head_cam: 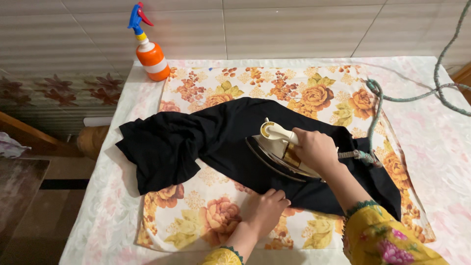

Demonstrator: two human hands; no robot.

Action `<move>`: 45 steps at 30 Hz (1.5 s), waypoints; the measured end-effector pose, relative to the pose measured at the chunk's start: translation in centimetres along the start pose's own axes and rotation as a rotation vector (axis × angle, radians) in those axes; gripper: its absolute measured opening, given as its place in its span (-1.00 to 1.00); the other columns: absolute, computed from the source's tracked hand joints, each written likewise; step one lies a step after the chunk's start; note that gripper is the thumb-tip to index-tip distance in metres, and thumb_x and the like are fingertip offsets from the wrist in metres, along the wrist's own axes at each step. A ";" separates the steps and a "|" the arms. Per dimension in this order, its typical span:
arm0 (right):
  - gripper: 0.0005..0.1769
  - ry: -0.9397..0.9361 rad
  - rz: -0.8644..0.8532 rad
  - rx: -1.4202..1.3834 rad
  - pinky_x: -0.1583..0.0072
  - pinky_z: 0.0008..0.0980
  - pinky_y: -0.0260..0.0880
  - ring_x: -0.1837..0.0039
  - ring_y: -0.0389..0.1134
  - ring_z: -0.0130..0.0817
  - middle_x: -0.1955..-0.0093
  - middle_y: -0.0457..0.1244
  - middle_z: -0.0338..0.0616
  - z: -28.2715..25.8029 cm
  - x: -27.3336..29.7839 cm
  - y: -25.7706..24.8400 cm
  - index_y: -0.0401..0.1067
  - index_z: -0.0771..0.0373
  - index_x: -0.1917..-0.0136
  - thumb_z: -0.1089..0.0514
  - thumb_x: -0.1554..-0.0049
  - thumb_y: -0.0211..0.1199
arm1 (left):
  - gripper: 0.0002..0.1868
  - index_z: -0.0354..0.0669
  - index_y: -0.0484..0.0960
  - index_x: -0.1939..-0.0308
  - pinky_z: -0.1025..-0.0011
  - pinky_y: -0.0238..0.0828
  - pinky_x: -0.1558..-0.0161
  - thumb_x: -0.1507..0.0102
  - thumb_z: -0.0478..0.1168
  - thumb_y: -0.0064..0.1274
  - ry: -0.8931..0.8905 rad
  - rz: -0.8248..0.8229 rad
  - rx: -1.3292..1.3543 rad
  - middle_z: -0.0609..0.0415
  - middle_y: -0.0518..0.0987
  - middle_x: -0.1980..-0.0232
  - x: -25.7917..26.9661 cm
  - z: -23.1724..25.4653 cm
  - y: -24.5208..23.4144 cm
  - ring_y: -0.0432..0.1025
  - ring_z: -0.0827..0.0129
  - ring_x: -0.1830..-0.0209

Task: The person irons a black garment on a floral tablecloth. They repeatedly smooth the fabric with their hands and use a steam iron to press different sections of the garment.

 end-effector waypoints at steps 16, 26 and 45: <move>-0.61 0.007 -0.122 -0.016 0.23 -0.01 0.39 0.30 0.42 0.01 0.44 0.34 -0.01 -3.1 10.2 -0.4 0.46 0.02 -0.11 0.13 0.04 0.27 | -0.76 -0.17 0.33 0.02 0.13 0.32 0.07 -0.28 -0.22 -0.07 -0.720 0.516 0.374 -0.10 0.47 0.15 7.5 -12.6 -3.3 0.41 0.03 0.11; -0.79 -0.019 -0.128 -0.005 0.23 -0.03 0.40 0.30 0.43 -0.02 0.43 0.34 -0.04 -5.6 7.9 0.0 0.40 0.11 0.06 0.14 0.00 0.27 | -0.72 -0.29 0.23 -0.06 0.12 0.23 -0.07 -0.39 -0.17 -0.18 -0.830 0.900 0.541 -0.20 0.33 0.07 7.4 -15.8 -3.6 0.31 0.03 0.07; -0.89 0.147 0.004 0.079 0.20 0.02 0.43 0.26 0.44 0.05 0.38 0.35 -0.01 1.3 1.1 -0.8 0.41 0.04 0.05 0.09 -0.13 0.13 | -0.71 -0.30 0.26 -0.06 0.13 0.21 -0.13 -0.39 -0.16 -0.14 -0.628 0.828 0.399 -0.20 0.32 -0.01 2.3 -12.3 -4.6 0.29 0.01 -0.01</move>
Point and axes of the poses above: each hand's wrist, its own x-axis away from the middle knuckle, its own y-axis out of the palm, z = x × y, the point moved 9 cm from there along -x, towards the middle knuckle
